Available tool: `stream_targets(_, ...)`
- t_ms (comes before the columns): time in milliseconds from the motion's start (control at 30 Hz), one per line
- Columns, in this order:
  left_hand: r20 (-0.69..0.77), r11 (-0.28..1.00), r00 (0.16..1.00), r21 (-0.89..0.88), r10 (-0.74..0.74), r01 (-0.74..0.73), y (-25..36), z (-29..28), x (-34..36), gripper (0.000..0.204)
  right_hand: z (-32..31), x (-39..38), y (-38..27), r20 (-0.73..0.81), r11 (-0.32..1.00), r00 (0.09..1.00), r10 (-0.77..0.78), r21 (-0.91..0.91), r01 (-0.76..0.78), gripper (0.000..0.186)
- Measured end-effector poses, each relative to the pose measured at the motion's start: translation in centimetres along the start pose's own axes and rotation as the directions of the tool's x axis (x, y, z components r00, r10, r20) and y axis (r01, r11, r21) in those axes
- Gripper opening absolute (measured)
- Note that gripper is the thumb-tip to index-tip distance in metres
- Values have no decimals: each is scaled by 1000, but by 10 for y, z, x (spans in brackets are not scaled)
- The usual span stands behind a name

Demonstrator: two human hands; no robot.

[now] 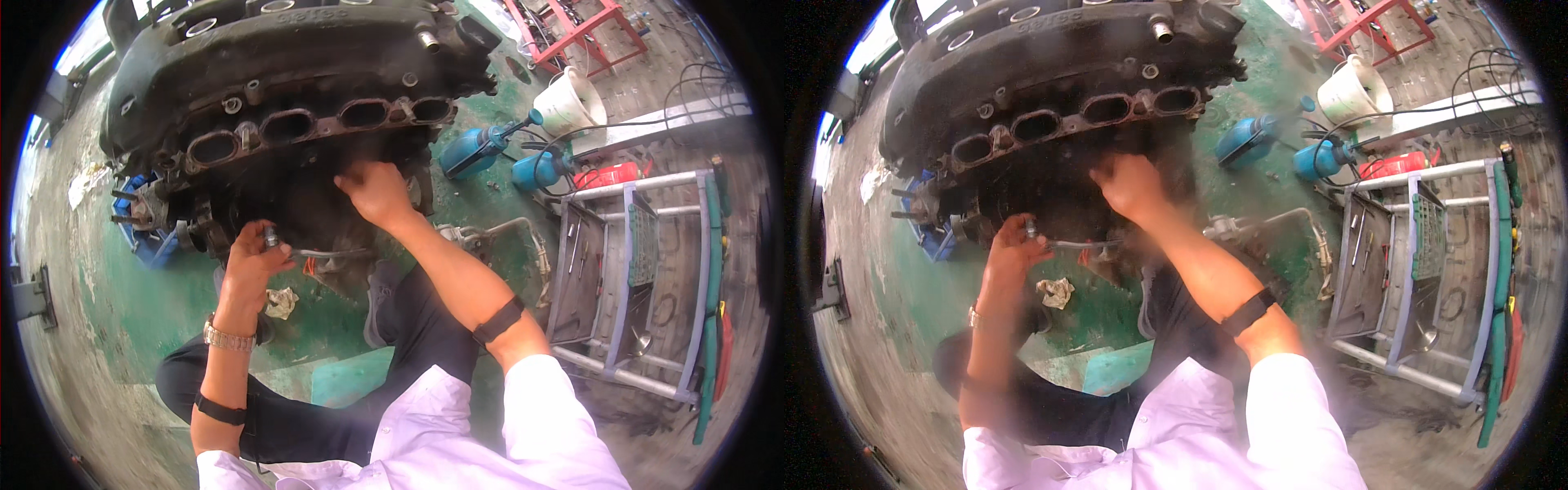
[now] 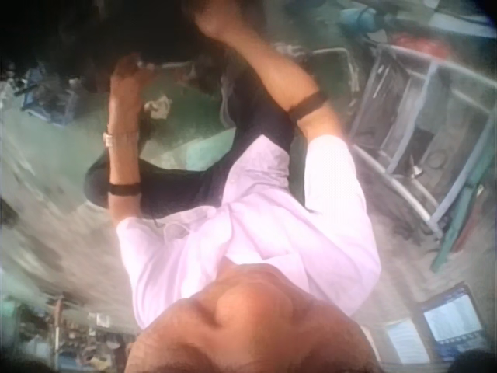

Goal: The person uses a socket wrench to tighten bolts on a disassembled engine block. They repeatedly insert bolts, turn the wrench, and adjust their grip while seated on the floor in a workshop.

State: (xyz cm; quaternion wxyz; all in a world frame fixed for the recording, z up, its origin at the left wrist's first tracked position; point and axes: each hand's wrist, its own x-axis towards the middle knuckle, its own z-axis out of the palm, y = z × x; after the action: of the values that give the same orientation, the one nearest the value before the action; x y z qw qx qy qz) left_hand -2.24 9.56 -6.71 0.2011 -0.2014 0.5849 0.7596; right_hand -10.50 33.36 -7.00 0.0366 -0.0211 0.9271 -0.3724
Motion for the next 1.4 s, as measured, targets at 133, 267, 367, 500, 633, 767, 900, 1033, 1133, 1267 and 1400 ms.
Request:
stream_targets(133, 5, 1000, 1000, 16, -3, 3, -3, 1, 2, 51, -3, -2, -6, 20, 1000, 1000, 14, -18, -13, 29)
stream_targets(267, 7, 1000, 1000, -7, 13, -13, -1, 1, -3, 51, -2, -4, -14, 57, 1000, 998, -15, -17, 16, 30)
stream_targets(367, -16, 1000, 1000, 9, 24, -24, 2, 1, -5, 50, 0, -6, -17, 87, 1000, 996, -13, 10, 12, 30)
stream_targets(500, -34, 999, 999, 18, 43, -43, 2, 1, -5, 48, 1, -8, -14, 58, 998, 997, -55, -10, 56, 28)
stream_targets(633, -11, 997, 999, 56, 47, -46, 2, -1, -5, 47, 5, -6, -10, 73, 994, 994, -84, -58, 89, 25)
stream_targets(767, 1, 994, 999, 101, 49, -49, 1, -3, -4, 47, 7, -6, -8, 53, 993, 993, -105, -41, 107, 24)
stream_targets(900, -18, 999, 999, 36, 38, -37, 1, -3, -5, 46, 2, -8, -8, 46, 995, 994, -99, 15, 98, 24)
stream_targets(1033, -5, 999, 1000, 14, 31, -31, 5, 1, -6, 45, -2, -10, -6, 40, 995, 994, -103, 4, 103, 23)
stream_targets(1133, -24, 1000, 999, -5, 28, -28, 6, 6, -11, 44, -4, -10, -5, 40, 993, 993, -115, 5, 115, 23)
stream_targets(1267, -37, 999, 999, 12, 34, -33, 6, 9, -12, 45, -7, -12, -7, 63, 993, 991, -114, 13, 114, 24)
stream_targets(1400, -47, 1000, 999, 29, 11, -10, 5, 7, -7, 45, -7, -12, -9, 68, 996, 993, -93, 19, 92, 24)
